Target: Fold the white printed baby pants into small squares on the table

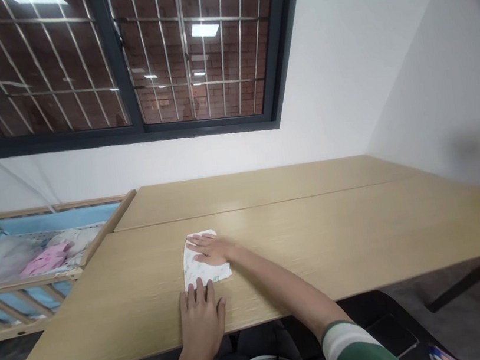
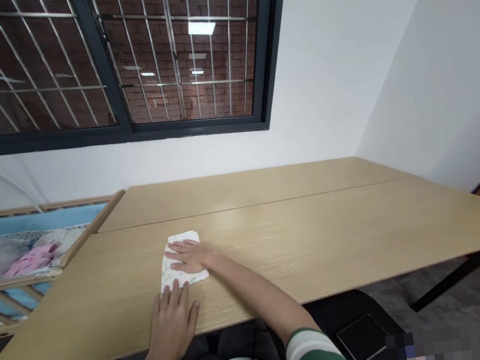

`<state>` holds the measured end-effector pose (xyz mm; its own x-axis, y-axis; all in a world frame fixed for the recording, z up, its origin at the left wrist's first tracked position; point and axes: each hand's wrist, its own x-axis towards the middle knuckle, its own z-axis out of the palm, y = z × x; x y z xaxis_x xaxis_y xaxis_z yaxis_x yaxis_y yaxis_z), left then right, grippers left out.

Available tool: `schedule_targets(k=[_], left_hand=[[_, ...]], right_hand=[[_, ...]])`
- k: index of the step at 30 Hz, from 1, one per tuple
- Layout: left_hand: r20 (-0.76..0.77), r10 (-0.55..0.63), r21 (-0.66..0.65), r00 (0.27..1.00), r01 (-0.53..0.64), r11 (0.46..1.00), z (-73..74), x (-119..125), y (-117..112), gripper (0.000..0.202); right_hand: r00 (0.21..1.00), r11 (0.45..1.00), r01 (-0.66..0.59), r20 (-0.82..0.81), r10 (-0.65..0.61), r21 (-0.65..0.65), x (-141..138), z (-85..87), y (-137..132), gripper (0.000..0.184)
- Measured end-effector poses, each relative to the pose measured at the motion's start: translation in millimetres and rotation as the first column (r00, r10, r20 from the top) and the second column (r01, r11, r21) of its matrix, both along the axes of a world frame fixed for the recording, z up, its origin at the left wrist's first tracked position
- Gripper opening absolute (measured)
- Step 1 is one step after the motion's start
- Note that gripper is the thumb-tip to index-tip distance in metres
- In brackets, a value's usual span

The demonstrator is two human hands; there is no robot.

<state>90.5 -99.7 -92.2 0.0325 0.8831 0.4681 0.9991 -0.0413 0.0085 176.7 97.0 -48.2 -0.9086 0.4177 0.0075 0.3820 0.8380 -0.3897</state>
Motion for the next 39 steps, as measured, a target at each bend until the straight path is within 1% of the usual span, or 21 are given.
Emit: schedule_targets(k=[3, 5, 8, 10, 12, 15, 16, 18, 20, 21, 22, 23, 25, 27, 28, 29, 30, 32, 33, 36, 39], left_hand=[[-0.017, -0.011, -0.013, 1.000, 0.011, 1.000, 3.0, -3, 3, 0.044], [-0.019, -0.015, -0.012, 1.000, 0.015, 1.000, 3.7, -3, 3, 0.043], [-0.029, -0.014, 0.003, 0.999, 0.014, 1.000, 1.0, -3, 3, 0.041], [-0.037, -0.019, 0.019, 0.999, 0.020, 1.000, -2.9, -6, 5, 0.039], [-0.015, -0.052, 0.019, 0.999, 0.052, 0.998, -6.8, -16, 9, 0.038], [0.101, -0.155, -0.019, 0.983, 0.157, 0.987, -9.3, -45, 18, 0.040], [0.146, -0.192, -0.026, 0.970, 0.198, 0.980, -8.9, -56, 22, 0.038], [0.204, -0.256, -0.011, 0.945, 0.264, 0.964, -7.1, -77, 29, 0.033], [0.209, -0.305, 0.020, 0.929, 0.307, 0.951, -5.0, -92, 36, 0.030], [0.202, -0.323, 0.031, 0.925, 0.324, 0.946, -4.0, -97, 39, 0.030], [0.194, -0.340, 0.036, 0.920, 0.340, 0.940, -3.1, -99, 42, 0.030], [0.190, -0.357, 0.036, 0.915, 0.357, 0.934, -1.9, -101, 44, 0.031], [0.205, -0.376, 0.032, 0.904, 0.377, 0.926, 2.0, -101, 50, 0.033], [0.279, -0.366, 0.004, 0.888, 0.380, 0.925, 9.5, -101, 57, 0.035], [0.343, -0.350, -0.025, 0.872, 0.381, 0.924, 14.7, -101, 61, 0.036], [0.420, -0.326, -0.058, 0.847, 0.383, 0.922, 20.6, -103, 65, 0.037], [0.505, -0.296, -0.092, 0.811, 0.392, 0.915, 27.0, -105, 70, 0.038], [0.679, -0.229, -0.131, 0.698, 0.423, 0.897, 38.8, -111, 77, 0.042], [0.744, -0.200, -0.133, 0.638, 0.435, 0.891, 43.4, -113, 81, 0.045], [0.858, -0.157, -0.130, 0.489, 0.502, 0.855, 48.4, -120, 91, 0.054], [0.893, -0.152, -0.115, 0.423, 0.542, 0.833, 42.8, -120, 107, 0.065]], right_hand=[[0.999, 0.999, 0.039, 0.018, -0.039, 0.035, 0, 2.6, 21, 0.061], [0.998, 0.997, 0.055, 0.018, -0.056, 0.055, 1, 2.6, 28, 0.063], [0.998, 0.995, 0.058, 0.001, -0.058, 0.085, 1, 0.3, 28, 0.063], [0.996, 0.990, 0.080, -0.044, -0.076, 0.113, 1, -1.2, 24, 0.062], [0.987, 0.980, 0.122, -0.119, -0.104, 0.158, 3, -1.2, 18, 0.059], [0.956, 0.958, 0.205, -0.251, -0.152, 0.199, 12, 2.1, 9, 0.051], [0.939, 0.954, 0.235, -0.296, -0.174, 0.183, 17, 3.8, 5, 0.046], [0.902, 0.958, 0.272, -0.371, -0.221, 0.089, 30, 7.2, -4, 0.035], [0.880, 0.965, 0.257, -0.401, -0.253, -0.045, 45, 10.4, -14, 0.026], [0.884, 0.967, 0.233, -0.391, -0.255, -0.104, 53, 11.9, -20, 0.025], [0.896, 0.967, 0.206, -0.368, -0.247, -0.149, 60, 13.2, -26, 0.028], [0.913, 0.968, 0.177, -0.337, -0.229, -0.179, 67, 14.3, -31, 0.036], [0.947, 0.973, 0.113, -0.275, -0.167, -0.202, 79, 15.6, -40, 0.062], [0.965, 0.982, 0.047, -0.245, -0.093, -0.185, 85, 15.0, -44, 0.083], [0.967, 0.984, 0.024, -0.244, -0.067, -0.174, 86, 14.1, -44, 0.085], [0.966, 0.985, 0.015, -0.251, -0.058, -0.170, 86, 12.8, -42, 0.078], [0.962, 0.984, 0.024, -0.265, -0.071, -0.178, 84, 11.4, -40, 0.066], [0.941, 0.970, 0.087, -0.302, -0.156, -0.227, 79, 8.6, -32, 0.039], [0.922, 0.957, 0.136, -0.320, -0.217, -0.256, 75, 7.5, -27, 0.032], [0.849, 0.912, 0.284, -0.365, -0.383, -0.298, 65, 5.7, -13, 0.028], [0.788, 0.860, 0.412, -0.356, -0.502, -0.301, 55, 5.2, -1, 0.026]])
